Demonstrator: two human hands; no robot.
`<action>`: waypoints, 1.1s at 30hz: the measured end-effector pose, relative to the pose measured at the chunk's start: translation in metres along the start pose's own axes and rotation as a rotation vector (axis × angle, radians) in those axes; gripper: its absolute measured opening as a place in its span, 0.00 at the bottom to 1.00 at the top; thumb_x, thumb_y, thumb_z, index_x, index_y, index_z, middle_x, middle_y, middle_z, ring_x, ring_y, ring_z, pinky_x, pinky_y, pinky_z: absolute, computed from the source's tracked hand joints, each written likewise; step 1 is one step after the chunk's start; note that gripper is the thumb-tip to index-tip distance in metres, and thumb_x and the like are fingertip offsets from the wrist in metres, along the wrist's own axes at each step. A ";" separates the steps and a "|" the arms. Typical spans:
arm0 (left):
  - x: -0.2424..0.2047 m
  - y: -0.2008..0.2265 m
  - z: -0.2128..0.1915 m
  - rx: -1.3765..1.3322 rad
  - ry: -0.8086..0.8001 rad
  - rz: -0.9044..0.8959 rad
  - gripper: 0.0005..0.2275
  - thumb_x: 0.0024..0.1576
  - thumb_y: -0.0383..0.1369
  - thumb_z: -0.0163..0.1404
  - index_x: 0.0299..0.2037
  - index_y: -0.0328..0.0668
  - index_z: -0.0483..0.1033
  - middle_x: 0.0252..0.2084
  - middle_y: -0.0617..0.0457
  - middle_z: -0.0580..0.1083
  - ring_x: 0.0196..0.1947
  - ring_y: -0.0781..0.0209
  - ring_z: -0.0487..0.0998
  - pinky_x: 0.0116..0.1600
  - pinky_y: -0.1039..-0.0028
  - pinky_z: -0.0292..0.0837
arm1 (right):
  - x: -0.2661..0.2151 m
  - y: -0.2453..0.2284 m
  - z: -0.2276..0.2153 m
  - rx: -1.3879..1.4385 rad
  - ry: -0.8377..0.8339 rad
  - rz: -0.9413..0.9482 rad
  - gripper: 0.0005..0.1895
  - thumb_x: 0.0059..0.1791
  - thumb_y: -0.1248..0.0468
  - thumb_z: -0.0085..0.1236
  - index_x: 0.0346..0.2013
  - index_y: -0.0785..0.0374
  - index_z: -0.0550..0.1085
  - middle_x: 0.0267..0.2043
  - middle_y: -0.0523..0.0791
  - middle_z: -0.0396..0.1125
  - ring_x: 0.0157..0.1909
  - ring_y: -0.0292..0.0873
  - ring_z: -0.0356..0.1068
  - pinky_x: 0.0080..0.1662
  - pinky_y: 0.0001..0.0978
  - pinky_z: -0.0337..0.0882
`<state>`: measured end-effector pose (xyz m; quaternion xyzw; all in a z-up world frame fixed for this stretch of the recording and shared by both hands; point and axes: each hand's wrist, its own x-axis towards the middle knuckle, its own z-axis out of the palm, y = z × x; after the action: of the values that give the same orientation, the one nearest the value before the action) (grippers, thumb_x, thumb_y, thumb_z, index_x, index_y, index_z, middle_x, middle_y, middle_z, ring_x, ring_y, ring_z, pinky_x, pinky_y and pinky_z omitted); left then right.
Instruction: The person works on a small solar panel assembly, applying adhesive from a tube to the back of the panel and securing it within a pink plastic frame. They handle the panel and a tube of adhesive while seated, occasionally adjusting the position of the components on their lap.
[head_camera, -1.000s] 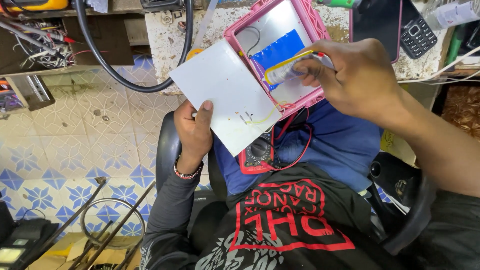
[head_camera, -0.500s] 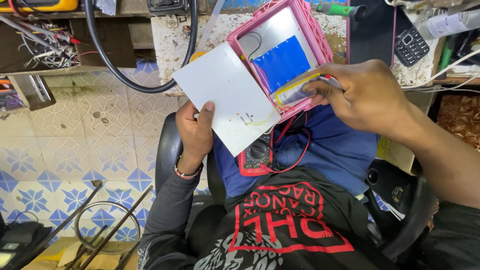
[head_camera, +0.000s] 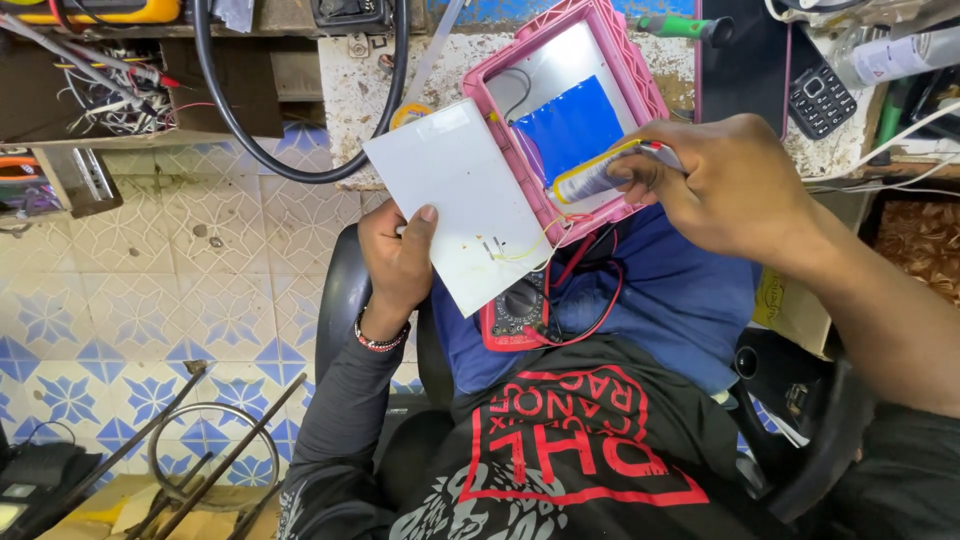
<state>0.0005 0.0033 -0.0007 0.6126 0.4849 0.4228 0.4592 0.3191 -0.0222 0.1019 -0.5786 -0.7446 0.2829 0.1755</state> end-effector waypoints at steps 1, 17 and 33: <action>0.000 0.001 0.000 -0.001 0.001 -0.002 0.22 0.62 0.48 0.46 0.21 0.46 0.56 0.20 0.63 0.54 0.24 0.71 0.53 0.30 0.73 0.46 | -0.003 0.004 0.000 0.000 -0.002 0.000 0.12 0.56 0.68 0.48 0.47 0.62 0.80 0.36 0.41 0.78 0.39 0.37 0.79 0.40 0.30 0.75; -0.003 -0.001 0.006 -0.006 -0.002 -0.048 0.23 0.62 0.49 0.49 0.20 0.46 0.57 0.22 0.64 0.56 0.27 0.71 0.55 0.31 0.74 0.50 | -0.005 0.013 0.002 -0.130 -0.041 -0.058 0.11 0.59 0.57 0.50 0.45 0.57 0.79 0.29 0.37 0.77 0.37 0.38 0.79 0.35 0.35 0.72; 0.005 -0.006 0.012 -0.020 -0.001 -0.044 0.17 0.62 0.45 0.47 0.24 0.44 0.69 0.23 0.62 0.63 0.27 0.70 0.61 0.32 0.73 0.57 | 0.027 0.011 0.005 0.086 -0.023 0.166 0.16 0.56 0.52 0.49 0.39 0.60 0.78 0.27 0.45 0.80 0.33 0.37 0.82 0.39 0.27 0.77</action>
<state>0.0121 0.0071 -0.0092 0.5974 0.4938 0.4169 0.4748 0.3166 0.0044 0.0893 -0.6270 -0.6831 0.3349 0.1674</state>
